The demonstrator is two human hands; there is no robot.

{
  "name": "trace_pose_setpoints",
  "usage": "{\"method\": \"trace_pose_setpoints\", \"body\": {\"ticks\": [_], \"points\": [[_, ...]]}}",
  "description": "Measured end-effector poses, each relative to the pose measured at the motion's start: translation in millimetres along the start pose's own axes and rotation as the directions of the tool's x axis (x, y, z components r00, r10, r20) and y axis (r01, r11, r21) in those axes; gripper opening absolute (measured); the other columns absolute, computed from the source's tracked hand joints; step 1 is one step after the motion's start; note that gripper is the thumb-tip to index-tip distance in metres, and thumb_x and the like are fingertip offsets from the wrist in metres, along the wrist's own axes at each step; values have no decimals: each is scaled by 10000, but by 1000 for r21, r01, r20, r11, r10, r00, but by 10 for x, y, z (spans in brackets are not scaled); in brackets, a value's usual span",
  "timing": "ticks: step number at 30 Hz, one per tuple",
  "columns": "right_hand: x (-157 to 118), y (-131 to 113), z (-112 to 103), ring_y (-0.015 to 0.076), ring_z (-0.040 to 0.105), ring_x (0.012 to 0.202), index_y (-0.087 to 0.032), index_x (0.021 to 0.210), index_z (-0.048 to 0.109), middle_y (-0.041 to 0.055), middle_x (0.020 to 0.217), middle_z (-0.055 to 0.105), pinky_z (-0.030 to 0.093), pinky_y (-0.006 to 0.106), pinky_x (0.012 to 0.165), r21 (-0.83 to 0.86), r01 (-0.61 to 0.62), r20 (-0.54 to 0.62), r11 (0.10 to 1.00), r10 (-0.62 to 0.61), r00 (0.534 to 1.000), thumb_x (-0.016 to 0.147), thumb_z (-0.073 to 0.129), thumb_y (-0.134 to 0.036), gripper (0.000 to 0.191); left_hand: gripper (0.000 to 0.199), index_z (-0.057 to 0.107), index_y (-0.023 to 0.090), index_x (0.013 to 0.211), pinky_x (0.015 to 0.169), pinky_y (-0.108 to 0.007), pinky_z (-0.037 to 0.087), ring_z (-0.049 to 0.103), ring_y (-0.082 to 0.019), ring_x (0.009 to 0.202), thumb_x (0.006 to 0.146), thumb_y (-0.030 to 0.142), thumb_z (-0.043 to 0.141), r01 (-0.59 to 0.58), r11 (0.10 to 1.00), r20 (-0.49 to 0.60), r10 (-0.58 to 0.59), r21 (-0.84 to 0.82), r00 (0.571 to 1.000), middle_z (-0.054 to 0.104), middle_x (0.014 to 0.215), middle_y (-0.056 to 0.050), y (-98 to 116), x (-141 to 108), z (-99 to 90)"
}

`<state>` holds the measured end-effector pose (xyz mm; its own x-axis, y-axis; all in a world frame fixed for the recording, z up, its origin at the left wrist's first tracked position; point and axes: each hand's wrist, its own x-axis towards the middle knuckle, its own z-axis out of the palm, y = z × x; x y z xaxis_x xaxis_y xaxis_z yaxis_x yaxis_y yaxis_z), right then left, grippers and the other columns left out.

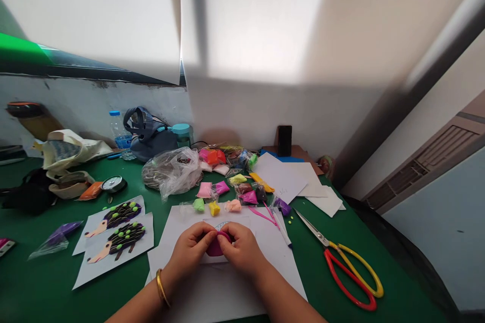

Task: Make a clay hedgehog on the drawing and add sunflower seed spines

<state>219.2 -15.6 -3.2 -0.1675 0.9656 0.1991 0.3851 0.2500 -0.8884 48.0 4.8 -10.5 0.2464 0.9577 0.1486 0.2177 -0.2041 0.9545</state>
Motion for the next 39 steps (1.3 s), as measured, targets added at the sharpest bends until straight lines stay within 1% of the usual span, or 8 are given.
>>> {"method": "trace_pose_setpoints", "body": {"ticks": [4, 8, 14, 18, 23, 30, 36, 39], "points": [[4, 24, -6, 155, 559, 698, -183, 781, 624, 9, 732, 621, 412, 246, 632, 0, -16, -21, 1000, 16, 1000, 886, 512, -309, 199, 276, 703, 184, 764, 698, -301, 498, 624, -214, 758, 830, 435, 606, 15, 1000, -36, -15, 7, 999, 690, 775, -60, 16, 5, -5], [5, 55, -16, 156, 567, 696, -182, 782, 626, 12, 728, 626, 417, 247, 638, 8, -13, -32, 1000, 13, 999, 917, 503, -353, 250, 276, 700, 177, 879, 718, -303, 510, 642, -216, 798, 798, 436, 648, 74, 987, 13, -73, -146, 997, 710, 863, -69, -1, 13, 16], [-2, 28, -17, 146, 584, 634, -184, 841, 642, 3, 690, 628, 442, 246, 617, 147, -20, -8, 989, 21, 1000, 975, 439, -422, 340, 333, 621, 171, 791, 566, -260, 487, 619, -164, 599, 747, 489, 708, 182, 939, 77, -167, -292, 983, 636, 669, -4, 3, 15, 35], [2, -20, -22, 160, 639, 655, -188, 915, 648, 14, 753, 675, 484, 258, 635, 229, -75, 50, 970, 66, 997, 930, 530, -400, 243, 345, 609, 178, 780, 571, -271, 512, 630, -163, 589, 746, 505, 713, 170, 927, 71, -155, -335, 985, 629, 659, 10, 63, 8, 23], [14, -17, -19, 169, 638, 717, -193, 814, 657, 18, 757, 676, 481, 253, 649, 90, -58, 35, 994, 55, 998, 879, 564, -310, 164, 337, 678, 172, 895, 704, -313, 547, 669, -213, 793, 748, 471, 726, 105, 963, 7, -106, -247, 994, 697, 875, -66, 46, -11, 19], [7, -40, -4, 150, 615, 666, -188, 811, 655, 1, 724, 663, 449, 235, 598, 82, -69, 16, 994, 68, 998, 836, 584, -261, 105, 318, 654, 166, 770, 563, -254, 502, 625, -163, 603, 790, 482, 685, 127, 963, 28, -124, -237, 992, 646, 681, -19, 70, -5, 7], [2, -36, -14, 154, 628, 666, -190, 787, 639, 3, 710, 666, 460, 240, 603, 88, -68, 27, 994, 66, 997, 862, 560, -281, 142, 310, 702, 175, 898, 651, -285, 539, 669, -199, 744, 785, 463, 688, 105, 968, 7, -106, -227, 994, 701, 856, -59, 56, 4, 9], [3, -30, -5, 158, 632, 677, -189, 761, 644, 11, 721, 672, 466, 246, 611, 64, -59, 32, 996, 57, 998, 852, 573, -277, 145, 272, 706, 168, 800, 637, -276, 524, 647, -190, 705, 780, 438, 697, 73, 985, 1, -74, -154, 997, 680, 776, -52, 46, 0, 13]]}}
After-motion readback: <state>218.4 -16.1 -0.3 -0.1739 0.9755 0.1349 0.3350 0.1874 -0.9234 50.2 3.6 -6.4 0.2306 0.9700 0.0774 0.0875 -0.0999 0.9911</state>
